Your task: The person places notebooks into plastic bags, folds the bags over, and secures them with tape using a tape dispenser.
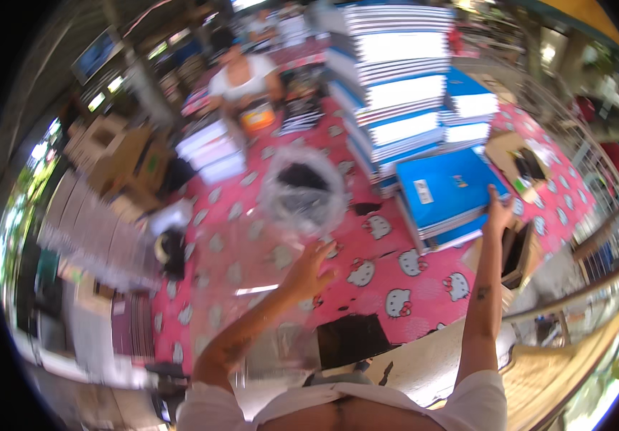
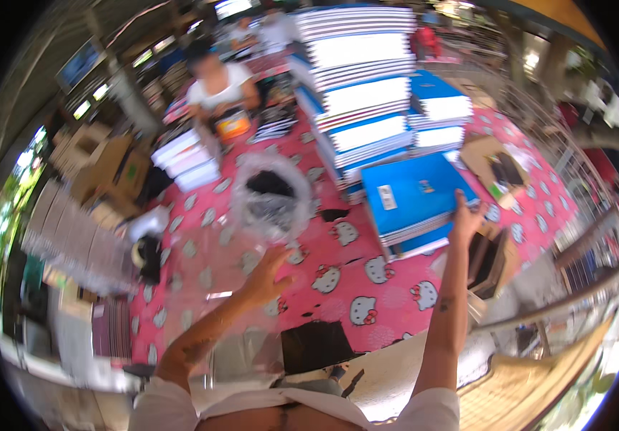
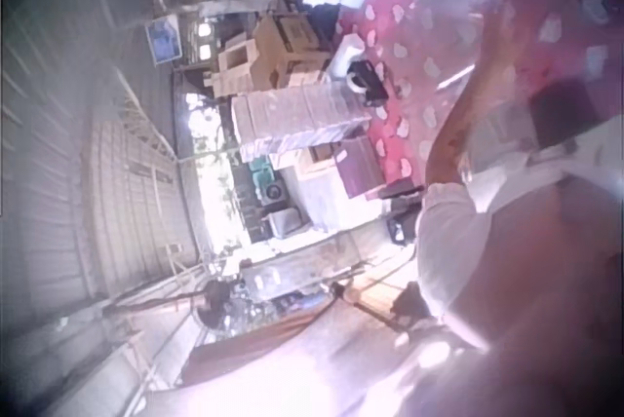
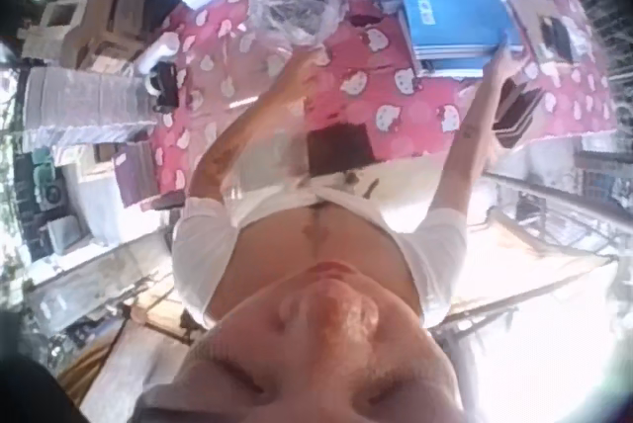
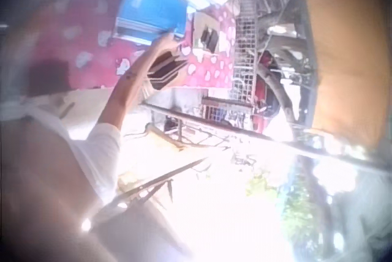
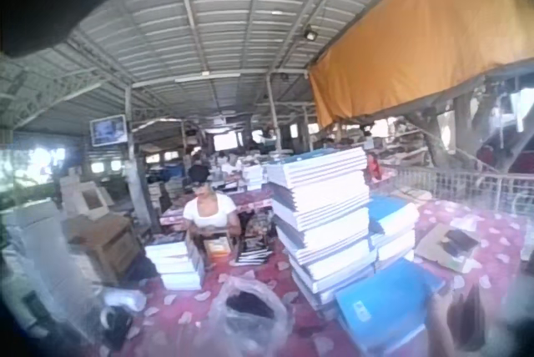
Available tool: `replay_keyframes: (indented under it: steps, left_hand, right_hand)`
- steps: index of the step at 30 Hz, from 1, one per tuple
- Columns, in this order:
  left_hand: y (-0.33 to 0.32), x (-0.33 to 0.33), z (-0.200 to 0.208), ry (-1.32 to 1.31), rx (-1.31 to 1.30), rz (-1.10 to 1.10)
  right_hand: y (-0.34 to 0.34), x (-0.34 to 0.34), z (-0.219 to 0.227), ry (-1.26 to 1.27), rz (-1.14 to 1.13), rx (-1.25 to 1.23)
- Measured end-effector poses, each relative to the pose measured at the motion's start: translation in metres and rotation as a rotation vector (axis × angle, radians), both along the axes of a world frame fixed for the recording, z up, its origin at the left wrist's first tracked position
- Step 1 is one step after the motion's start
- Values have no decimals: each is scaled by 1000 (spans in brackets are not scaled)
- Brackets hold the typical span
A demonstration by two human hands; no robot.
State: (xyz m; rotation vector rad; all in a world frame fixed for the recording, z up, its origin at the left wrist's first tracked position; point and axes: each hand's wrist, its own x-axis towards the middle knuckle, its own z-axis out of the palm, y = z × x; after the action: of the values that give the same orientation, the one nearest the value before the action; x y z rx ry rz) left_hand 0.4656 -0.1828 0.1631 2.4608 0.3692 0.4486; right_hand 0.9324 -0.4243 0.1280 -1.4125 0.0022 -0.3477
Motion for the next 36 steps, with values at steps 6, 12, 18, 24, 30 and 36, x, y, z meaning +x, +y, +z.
replay_keyframes:
  steps: [6,12,18,24,30,36]
  left_hand:
    - [24,-87,28,-179,-135,263]
    - [-5,-128,23,-543,-620,293]
    - [-4,-283,51,-320,-866,135]
    - [20,-406,39,-284,-708,288]
    - [39,-452,-28,-351,-753,358]
    - [44,-449,-35,-435,-866,399]
  right_hand:
    - [62,-229,155,-697,259,-183]
    - [75,-351,192,-690,1070,-289]
    - [93,-453,142,-365,1678,10]
    - [134,-552,88,-285,1847,82]
    - [144,-613,40,-102,1727,37]
    - [149,-640,22,-167,1440,-96]
